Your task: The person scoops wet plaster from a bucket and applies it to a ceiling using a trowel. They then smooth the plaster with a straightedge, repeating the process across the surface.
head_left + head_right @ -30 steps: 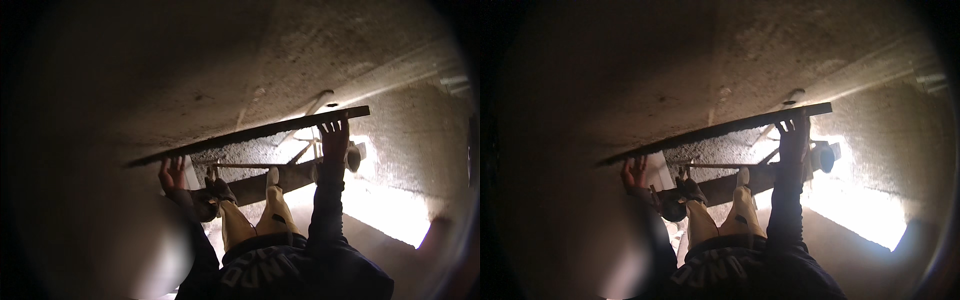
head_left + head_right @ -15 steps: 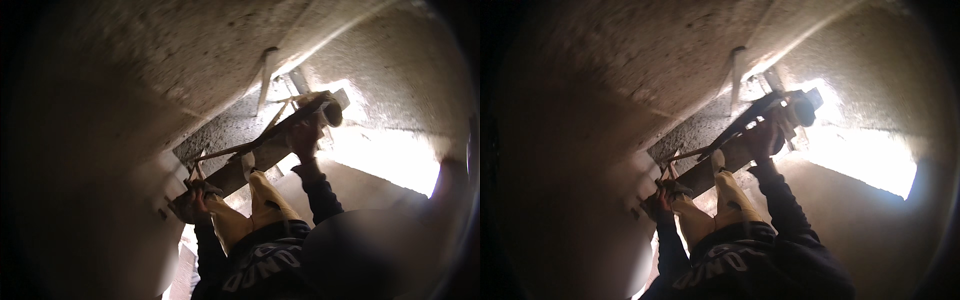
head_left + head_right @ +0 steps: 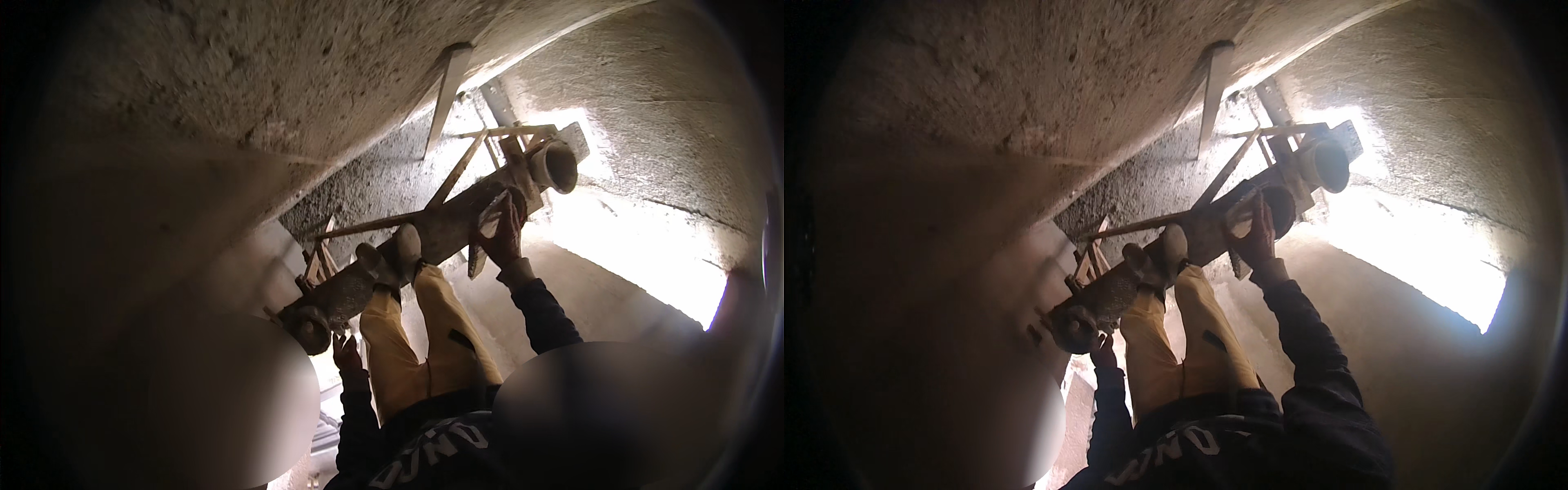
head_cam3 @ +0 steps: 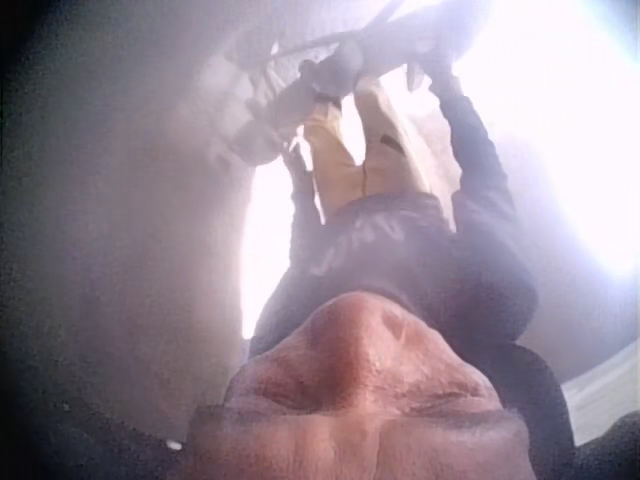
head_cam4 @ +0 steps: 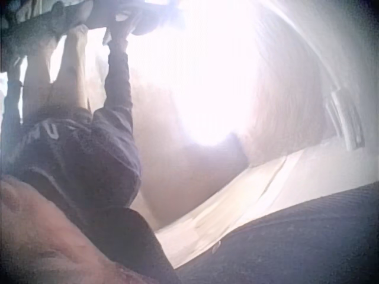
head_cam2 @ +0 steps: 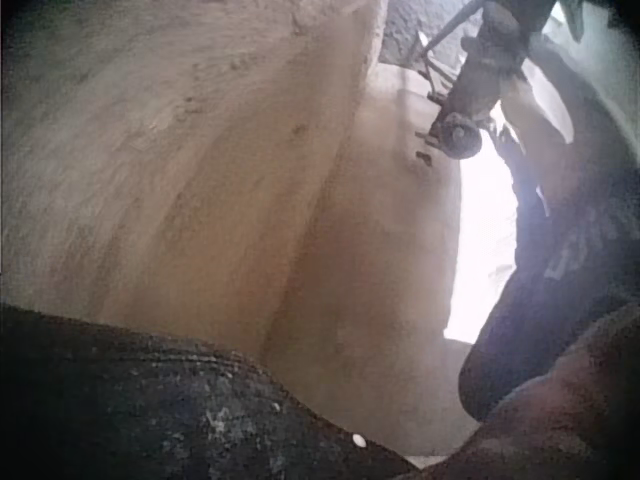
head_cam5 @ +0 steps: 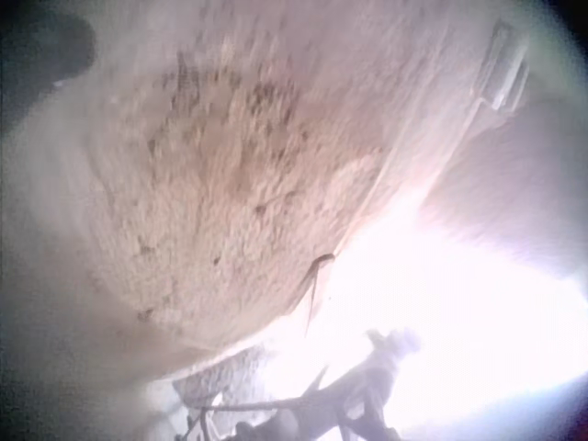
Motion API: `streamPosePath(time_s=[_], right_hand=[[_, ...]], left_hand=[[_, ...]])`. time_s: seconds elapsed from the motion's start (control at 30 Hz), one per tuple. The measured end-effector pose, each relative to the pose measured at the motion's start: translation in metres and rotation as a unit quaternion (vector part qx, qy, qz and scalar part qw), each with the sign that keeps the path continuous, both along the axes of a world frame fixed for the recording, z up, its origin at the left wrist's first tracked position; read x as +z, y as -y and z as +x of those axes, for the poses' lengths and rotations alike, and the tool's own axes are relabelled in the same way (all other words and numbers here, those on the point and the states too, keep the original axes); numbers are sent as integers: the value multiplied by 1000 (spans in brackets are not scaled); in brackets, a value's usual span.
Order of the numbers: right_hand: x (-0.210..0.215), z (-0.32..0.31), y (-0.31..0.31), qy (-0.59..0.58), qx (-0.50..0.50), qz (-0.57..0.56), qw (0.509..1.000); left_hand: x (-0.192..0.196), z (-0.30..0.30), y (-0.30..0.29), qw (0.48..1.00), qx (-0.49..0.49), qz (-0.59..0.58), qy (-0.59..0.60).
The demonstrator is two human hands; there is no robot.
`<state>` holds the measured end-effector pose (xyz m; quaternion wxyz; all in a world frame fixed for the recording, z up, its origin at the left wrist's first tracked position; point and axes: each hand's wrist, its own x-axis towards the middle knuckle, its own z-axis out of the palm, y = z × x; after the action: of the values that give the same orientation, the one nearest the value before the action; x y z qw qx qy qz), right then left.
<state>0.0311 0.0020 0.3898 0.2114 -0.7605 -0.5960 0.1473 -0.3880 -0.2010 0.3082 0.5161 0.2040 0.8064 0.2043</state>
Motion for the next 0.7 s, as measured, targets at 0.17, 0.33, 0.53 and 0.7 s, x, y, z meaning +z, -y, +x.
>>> streamPosePath(time_s=[0.17, 0.33, 0.53, 0.7], right_hand=[[-135, 9, 14, -10, -72, -50, 996], [-279, 14, 0, -16, -141, -99, 985], [-432, 48, -27, 57, -115, -257, 958], [-499, 75, -51, 77, -173, -284, 940]], left_hand=[[7, 29, -2, 994, -77, 13, -79], [-25, 39, 10, 954, -197, 64, -217], [-23, 68, -10, 982, -104, -74, -141], [-23, 104, -35, 971, -122, -126, -163]])
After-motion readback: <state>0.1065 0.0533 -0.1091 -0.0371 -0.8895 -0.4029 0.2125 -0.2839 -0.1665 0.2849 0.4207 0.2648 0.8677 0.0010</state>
